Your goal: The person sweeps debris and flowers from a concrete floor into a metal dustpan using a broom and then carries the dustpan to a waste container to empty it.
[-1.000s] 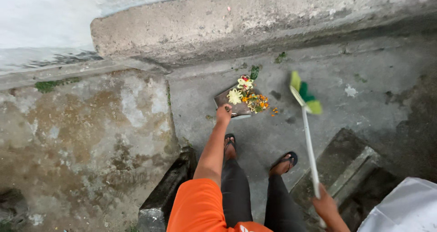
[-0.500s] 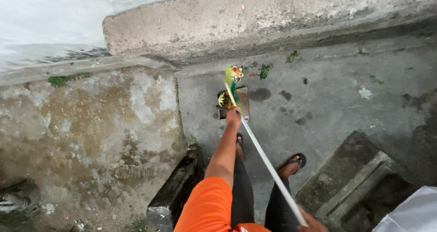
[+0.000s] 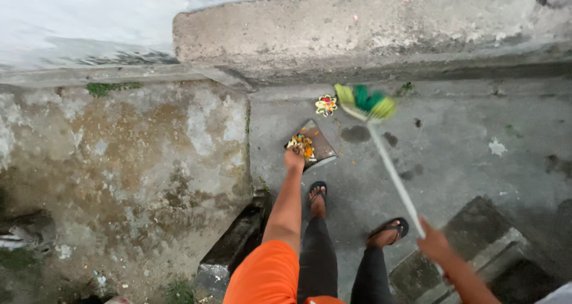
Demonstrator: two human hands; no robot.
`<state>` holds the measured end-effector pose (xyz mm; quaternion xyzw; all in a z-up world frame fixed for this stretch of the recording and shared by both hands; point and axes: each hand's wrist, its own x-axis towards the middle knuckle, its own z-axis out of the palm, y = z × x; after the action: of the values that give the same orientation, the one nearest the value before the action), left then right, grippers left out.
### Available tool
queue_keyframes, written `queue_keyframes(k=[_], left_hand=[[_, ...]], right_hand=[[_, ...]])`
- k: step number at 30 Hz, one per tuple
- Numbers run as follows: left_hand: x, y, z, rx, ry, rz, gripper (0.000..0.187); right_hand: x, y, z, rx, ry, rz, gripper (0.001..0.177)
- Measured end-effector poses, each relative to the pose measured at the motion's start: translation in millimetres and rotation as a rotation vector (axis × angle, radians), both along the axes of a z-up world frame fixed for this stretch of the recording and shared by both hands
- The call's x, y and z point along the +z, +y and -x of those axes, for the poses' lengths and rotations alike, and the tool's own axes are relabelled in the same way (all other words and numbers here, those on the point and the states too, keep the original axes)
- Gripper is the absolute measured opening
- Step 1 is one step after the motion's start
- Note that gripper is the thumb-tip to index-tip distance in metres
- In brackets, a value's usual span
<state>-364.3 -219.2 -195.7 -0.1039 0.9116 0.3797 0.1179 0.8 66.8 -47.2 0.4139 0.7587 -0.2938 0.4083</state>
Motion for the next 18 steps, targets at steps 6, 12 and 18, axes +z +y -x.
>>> queue_keyframes(k=[6, 12, 18], left_hand=[[-14, -3, -11, 0.013, -0.081, -0.083, 0.017], [-5, -27, -7, 0.065, -0.058, -0.201, 0.013], [4, -51, 0, 0.036, 0.105, -0.131, 0.017]], right_hand=[[25, 15, -97, 0.132, -0.066, 0.388, 0.084], [2, 12, -164, 0.027, 0.700, 0.652, 0.073], [20, 17, -44, 0.080, 0.085, -0.178, 0.096]])
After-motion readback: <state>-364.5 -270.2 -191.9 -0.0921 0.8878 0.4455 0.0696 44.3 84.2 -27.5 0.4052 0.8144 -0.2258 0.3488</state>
